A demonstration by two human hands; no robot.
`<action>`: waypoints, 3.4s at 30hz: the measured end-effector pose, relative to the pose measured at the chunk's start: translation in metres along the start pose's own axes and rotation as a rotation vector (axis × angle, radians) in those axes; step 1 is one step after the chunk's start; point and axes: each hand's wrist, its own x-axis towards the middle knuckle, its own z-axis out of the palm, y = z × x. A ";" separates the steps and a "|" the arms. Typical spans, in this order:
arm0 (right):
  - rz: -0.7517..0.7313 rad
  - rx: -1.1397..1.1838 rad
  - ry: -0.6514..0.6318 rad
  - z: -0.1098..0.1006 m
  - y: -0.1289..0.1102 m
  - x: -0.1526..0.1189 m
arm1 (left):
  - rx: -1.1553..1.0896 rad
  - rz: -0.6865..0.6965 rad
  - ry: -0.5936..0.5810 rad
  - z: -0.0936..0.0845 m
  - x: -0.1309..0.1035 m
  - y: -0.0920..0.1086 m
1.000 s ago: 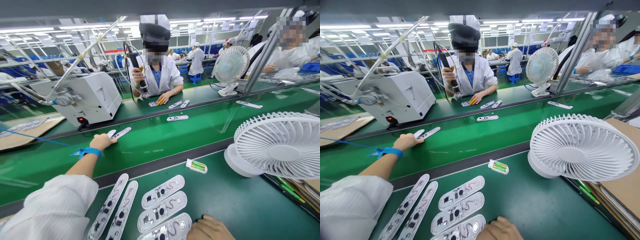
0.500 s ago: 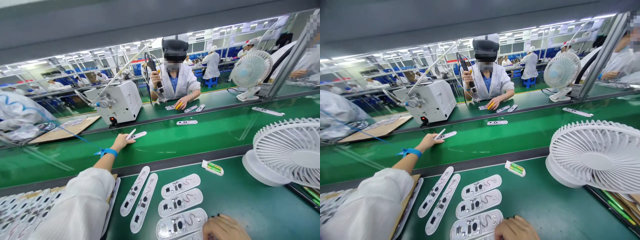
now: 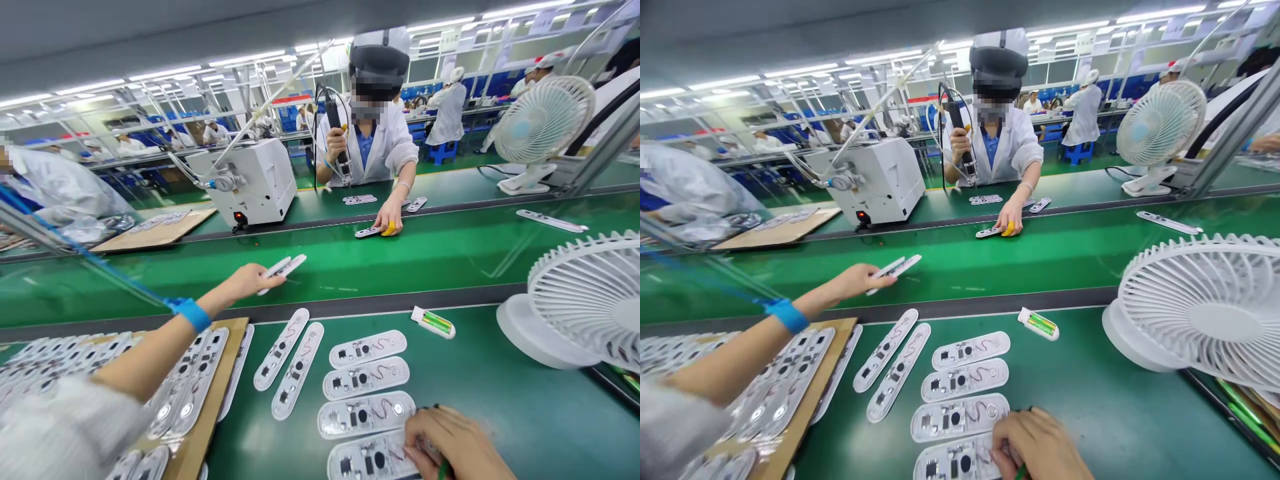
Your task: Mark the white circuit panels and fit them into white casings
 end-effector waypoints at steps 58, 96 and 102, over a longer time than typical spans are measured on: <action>0.390 0.723 0.006 -0.044 -0.016 0.005 | -0.525 0.658 0.302 0.175 -0.218 0.146; 0.397 0.494 0.075 -0.051 -0.015 0.010 | -0.413 0.629 0.275 0.166 -0.211 0.147; 0.476 0.816 0.125 -0.043 -0.012 0.007 | -0.381 0.645 0.290 0.167 -0.210 0.149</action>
